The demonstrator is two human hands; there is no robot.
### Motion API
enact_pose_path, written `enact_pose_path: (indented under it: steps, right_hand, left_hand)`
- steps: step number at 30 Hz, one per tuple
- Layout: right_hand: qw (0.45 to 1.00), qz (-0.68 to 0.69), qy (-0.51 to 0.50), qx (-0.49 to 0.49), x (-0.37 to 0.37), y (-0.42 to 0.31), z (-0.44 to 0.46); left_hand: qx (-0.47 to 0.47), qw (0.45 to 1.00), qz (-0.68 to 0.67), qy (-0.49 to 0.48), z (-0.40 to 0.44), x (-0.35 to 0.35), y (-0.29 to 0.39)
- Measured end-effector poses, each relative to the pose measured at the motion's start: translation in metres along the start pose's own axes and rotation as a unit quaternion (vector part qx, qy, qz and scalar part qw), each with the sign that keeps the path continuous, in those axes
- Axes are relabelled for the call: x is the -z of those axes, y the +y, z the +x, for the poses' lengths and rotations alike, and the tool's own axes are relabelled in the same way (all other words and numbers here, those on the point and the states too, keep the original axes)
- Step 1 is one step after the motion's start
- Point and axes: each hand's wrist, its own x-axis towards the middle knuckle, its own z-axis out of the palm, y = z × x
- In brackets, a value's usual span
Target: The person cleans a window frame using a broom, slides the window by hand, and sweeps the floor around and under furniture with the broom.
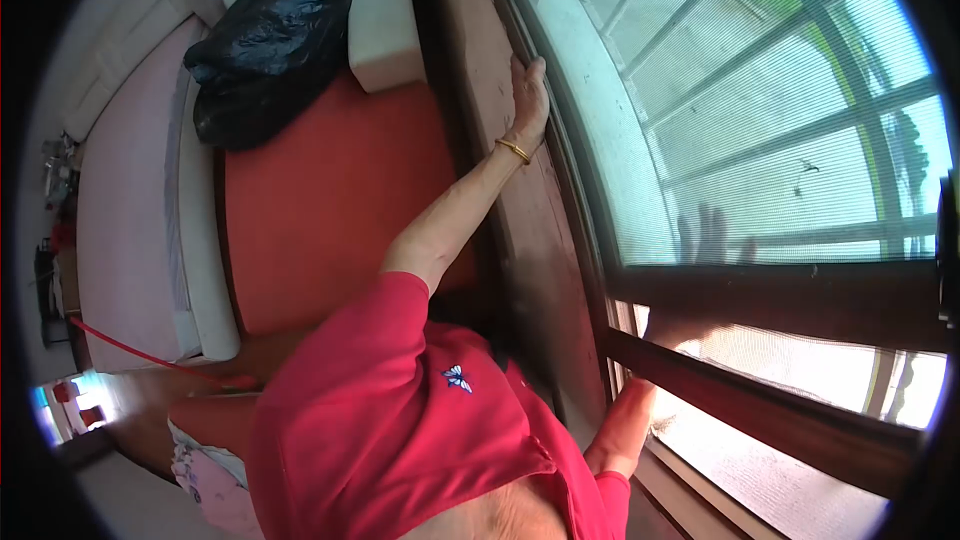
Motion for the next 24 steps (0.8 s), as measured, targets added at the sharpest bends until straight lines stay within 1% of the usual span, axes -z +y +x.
enact_pose_path:
  steps: [2,3,4,5,6,7,8,10,12,13,14,16,17,18,19,20,22,24]
  right_hand:
    - [0.983,-0.022,0.126,-0.135,-0.029,0.0,0.004]
    - [0.983,-0.018,0.127,-0.131,-0.027,0.001,0.005]
    - [0.965,0.156,0.129,-0.169,-0.025,0.008,0.007]
    - [0.915,0.325,0.123,-0.203,-0.023,0.016,0.011]
    - [0.837,0.484,0.112,-0.23,-0.021,0.022,0.014]
    - [0.731,0.627,0.097,-0.251,-0.02,0.024,0.017]
    - [0.777,0.602,0.05,-0.176,0.01,-0.002,0.034]
    - [0.836,0.525,-0.082,-0.134,0.046,-0.012,0.044]
    - [0.879,0.438,-0.131,-0.134,0.059,-0.012,0.046]
    - [0.861,0.482,-0.096,-0.13,0.051,-0.014,0.045]
    - [0.875,0.475,-0.062,-0.066,0.046,-0.012,0.048]
    - [0.883,0.465,-0.011,-0.066,0.042,-0.02,0.051]
    - [0.892,0.445,0.005,-0.078,0.043,-0.023,0.049]
    - [0.862,0.498,0.013,-0.097,0.041,-0.027,0.048]
    - [0.841,0.528,0.023,-0.118,0.04,-0.035,0.048]
    - [0.82,0.555,0.034,-0.139,0.042,-0.042,0.049]
    - [0.818,0.555,0.022,-0.148,0.045,-0.046,0.054]
    - [0.816,0.556,0.008,-0.154,0.044,-0.05,0.061]
  left_hand:
    - [-0.017,1.0,0.01,0.004,-0.001,-0.002,0.009]
    - [-0.025,0.999,0.023,0.006,-0.004,-0.003,0.012]
    - [-0.03,0.999,0.023,0.01,-0.004,-0.003,0.011]
    - [-0.014,0.998,0.061,0.016,-0.003,-0.001,0.001]
    - [0.002,0.995,0.098,0.022,0.0,0.002,-0.008]
    - [0.01,0.996,0.084,-0.012,0.004,0.007,-0.012]
    - [0.003,0.996,0.085,-0.007,0.007,0.009,-0.016]
    - [0.009,0.995,0.1,-0.004,0.008,0.009,-0.021]
    - [0.002,0.994,0.108,0.006,0.007,0.01,-0.017]
    - [-0.005,0.995,0.101,-0.003,0.008,0.011,-0.019]
    - [-0.011,0.996,0.093,-0.011,0.008,0.009,-0.017]
    - [-0.015,0.996,0.084,0.019,0.01,0.006,-0.017]
    - [0.003,0.996,0.093,0.017,0.01,0.007,-0.019]
    - [0.021,0.994,0.103,0.013,0.01,0.008,-0.022]
    - [0.0,0.995,0.098,0.021,0.01,0.006,-0.016]
    - [0.0,0.995,0.098,0.022,0.008,0.004,-0.011]
    - [0.009,0.998,0.067,0.019,0.003,0.001,0.001]
    - [0.007,0.997,0.07,0.025,0.003,0.0,0.002]
